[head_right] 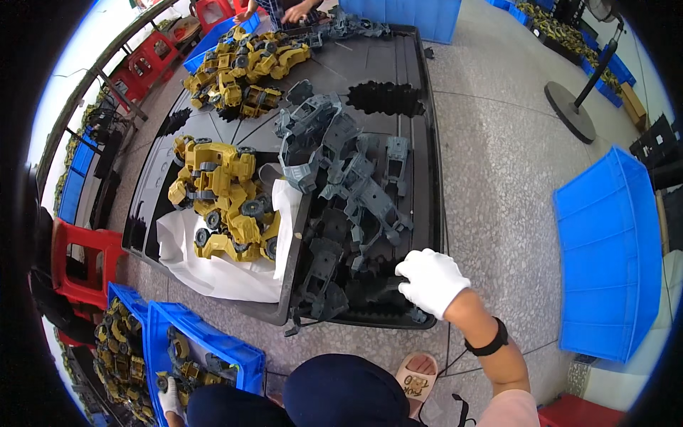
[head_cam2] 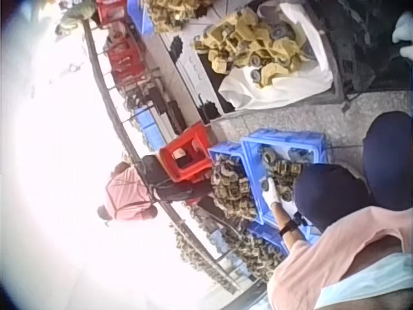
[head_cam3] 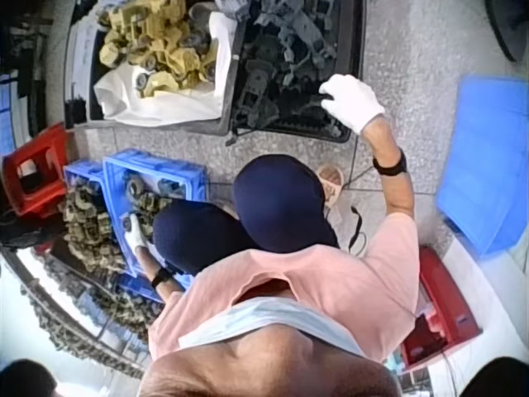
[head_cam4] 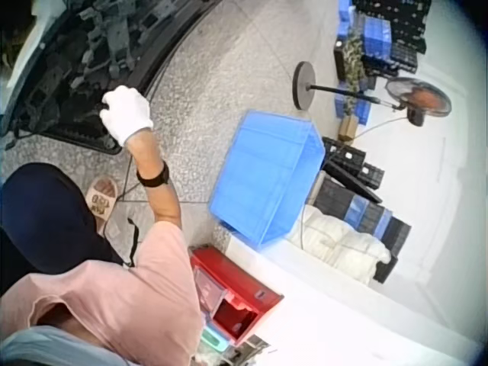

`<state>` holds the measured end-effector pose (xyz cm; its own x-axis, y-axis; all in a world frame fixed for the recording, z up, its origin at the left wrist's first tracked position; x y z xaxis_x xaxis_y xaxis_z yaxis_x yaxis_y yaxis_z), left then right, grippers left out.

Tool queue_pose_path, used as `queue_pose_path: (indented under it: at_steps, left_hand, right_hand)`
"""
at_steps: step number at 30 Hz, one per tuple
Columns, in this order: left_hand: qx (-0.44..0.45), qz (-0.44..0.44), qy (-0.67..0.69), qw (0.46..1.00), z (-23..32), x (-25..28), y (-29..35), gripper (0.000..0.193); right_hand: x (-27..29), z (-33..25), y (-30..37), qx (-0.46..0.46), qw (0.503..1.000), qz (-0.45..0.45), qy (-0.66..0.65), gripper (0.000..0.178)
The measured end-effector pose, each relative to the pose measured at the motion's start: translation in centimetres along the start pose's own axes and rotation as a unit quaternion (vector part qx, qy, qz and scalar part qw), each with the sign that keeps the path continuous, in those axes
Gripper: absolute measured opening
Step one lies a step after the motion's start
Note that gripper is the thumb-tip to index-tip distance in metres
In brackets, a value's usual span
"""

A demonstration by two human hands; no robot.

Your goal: The person assembles yellow and gray plastic toy excavators by snapping the body and track components together. They pick up parts from a blue crate and the table, join them, and place the finished units into a blue crate.

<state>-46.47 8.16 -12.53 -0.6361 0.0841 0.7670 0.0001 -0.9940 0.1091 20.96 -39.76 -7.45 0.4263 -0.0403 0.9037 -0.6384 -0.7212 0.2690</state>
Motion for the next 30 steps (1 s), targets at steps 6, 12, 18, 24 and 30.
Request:
queue_pose_path:
  at_steps: [6,12,18,24,30]
  left_hand:
    - [-0.023,0.124,-0.471,0.873,16.1,-2.3,5.8,0.088]
    - [-0.43,-0.004,-0.178,0.885,31.2,-11.1,8.0,0.07]
    - [-0.607,-0.174,-0.041,0.774,45.9,-19.6,15.0,0.049]
    - [-0.415,-0.329,-0.014,0.848,50.9,-27.2,14.4,0.054]
    - [-0.184,-0.376,0.117,0.901,47.4,-35.7,10.3,0.061]
  right_hand:
    - [-5.4,0.5,-0.4,-0.054,0.989,-0.053,0.128,0.033]
    - [-4.3,2.0,-1.0,-0.097,0.994,-0.041,-0.007,0.028]
    - [2.1,3.2,1.7,-0.037,0.96,0.207,-0.186,0.027]
    - [3.7,1.5,2.5,-0.037,0.915,0.314,-0.251,0.031]
    - [6.4,-5.1,2.5,0.097,0.905,0.38,-0.163,0.038]
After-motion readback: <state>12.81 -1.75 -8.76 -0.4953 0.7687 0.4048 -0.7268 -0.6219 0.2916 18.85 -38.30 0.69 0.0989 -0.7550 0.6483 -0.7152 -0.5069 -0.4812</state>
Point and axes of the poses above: each hand's wrist, its own y-axis away from the middle knuckle, its own x-axis out of the back of the hand, z = x × y, the point moved 8 cm from there along -y, towards the middle knuckle, and after that the axes turned 5 degrees about -x, right-handed, at the moved point
